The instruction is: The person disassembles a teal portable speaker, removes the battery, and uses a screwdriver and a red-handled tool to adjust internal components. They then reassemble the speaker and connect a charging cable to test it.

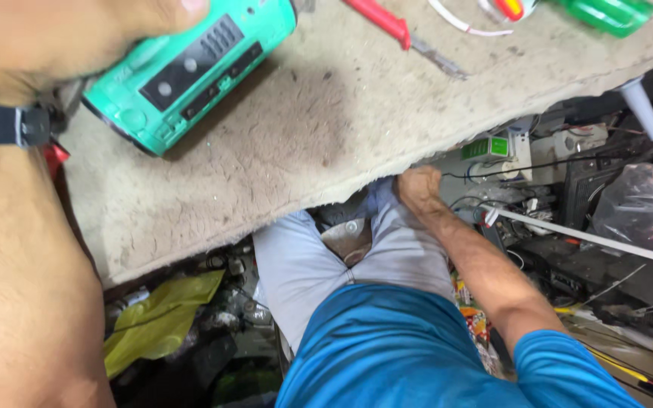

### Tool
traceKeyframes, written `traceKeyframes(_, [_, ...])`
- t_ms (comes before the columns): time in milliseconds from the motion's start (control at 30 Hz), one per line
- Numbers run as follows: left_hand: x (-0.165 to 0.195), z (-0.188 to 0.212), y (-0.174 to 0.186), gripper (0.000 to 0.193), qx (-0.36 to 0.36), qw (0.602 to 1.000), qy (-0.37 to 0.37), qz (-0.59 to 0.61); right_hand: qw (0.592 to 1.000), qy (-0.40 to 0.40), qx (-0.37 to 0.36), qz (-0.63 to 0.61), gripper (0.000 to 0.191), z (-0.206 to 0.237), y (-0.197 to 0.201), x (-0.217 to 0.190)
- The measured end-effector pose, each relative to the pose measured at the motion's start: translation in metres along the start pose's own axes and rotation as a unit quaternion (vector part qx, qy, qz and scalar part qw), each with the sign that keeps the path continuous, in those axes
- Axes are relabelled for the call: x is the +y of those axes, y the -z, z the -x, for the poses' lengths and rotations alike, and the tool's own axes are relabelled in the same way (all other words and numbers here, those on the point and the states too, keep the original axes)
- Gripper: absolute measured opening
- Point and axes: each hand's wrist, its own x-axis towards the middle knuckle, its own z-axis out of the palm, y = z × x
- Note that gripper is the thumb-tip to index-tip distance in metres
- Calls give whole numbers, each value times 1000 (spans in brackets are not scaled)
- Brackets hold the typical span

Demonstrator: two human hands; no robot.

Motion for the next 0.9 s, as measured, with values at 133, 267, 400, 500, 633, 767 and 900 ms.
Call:
traceKeyframes(133, [-11,-6,3,41,4,999,37,16,948,49,307,69,38,-5,24,1])
traceKeyframes(267, [-15,-9,4,47,15,993,-102,-53,966,-55,-23,-250,37,-1,44,-1])
traceKeyframes(400, [-8,-6,5,46,16,997,-43,-55,935,74,-168,-304,42,34,35,-5])
traceKeyframes(500, [-14,-7,6,47,6,999,-14,-51,897,194,-169,-359,37,58,36,9])
traceKeyframes(633, [-29,-11,6,46,6,998,23,-52,859,205,-226,-411,31,74,55,43])
traceKeyframes(767, [-30,-10,5,46,2,999,-12,-41,783,283,-42,-553,19,82,90,78])
traceKeyframes(900, [-20,-5,4,46,5,999,10,-37,796,196,223,-527,13,70,126,87])
